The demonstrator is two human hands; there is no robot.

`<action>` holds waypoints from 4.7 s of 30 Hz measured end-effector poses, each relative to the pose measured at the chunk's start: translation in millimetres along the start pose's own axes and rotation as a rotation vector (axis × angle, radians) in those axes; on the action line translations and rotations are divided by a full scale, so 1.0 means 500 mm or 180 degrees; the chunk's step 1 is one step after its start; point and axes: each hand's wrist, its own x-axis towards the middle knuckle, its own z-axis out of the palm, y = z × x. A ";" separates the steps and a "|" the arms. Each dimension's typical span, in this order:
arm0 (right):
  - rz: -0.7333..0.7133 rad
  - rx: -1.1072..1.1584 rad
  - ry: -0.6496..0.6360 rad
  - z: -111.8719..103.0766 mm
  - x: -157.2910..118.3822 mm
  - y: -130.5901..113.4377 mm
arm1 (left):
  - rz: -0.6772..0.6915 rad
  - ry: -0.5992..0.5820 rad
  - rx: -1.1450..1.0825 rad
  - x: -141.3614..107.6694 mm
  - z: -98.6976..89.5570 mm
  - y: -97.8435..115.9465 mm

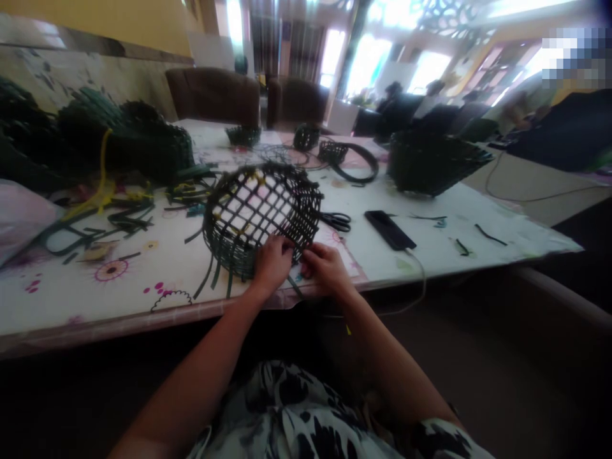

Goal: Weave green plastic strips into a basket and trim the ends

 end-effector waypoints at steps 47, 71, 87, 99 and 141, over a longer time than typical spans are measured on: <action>0.0455 0.0215 0.0028 0.007 0.015 -0.016 | -0.0229 0.0003 -0.0275 0.002 -0.005 0.000; 0.0061 0.0076 -0.0043 -0.001 0.013 0.004 | -0.0419 -0.0195 -0.0172 0.015 -0.005 0.011; 0.0010 -0.0259 0.0051 0.000 0.008 0.000 | 0.0250 -0.0369 0.0719 0.026 -0.003 0.022; 0.0147 0.0060 -0.0270 -0.014 0.012 0.006 | 0.0066 -0.0315 0.0347 0.021 -0.007 0.010; 0.0521 -0.0278 -0.0239 -0.019 -0.015 -0.027 | 0.1285 -0.0707 0.0621 -0.026 -0.120 -0.011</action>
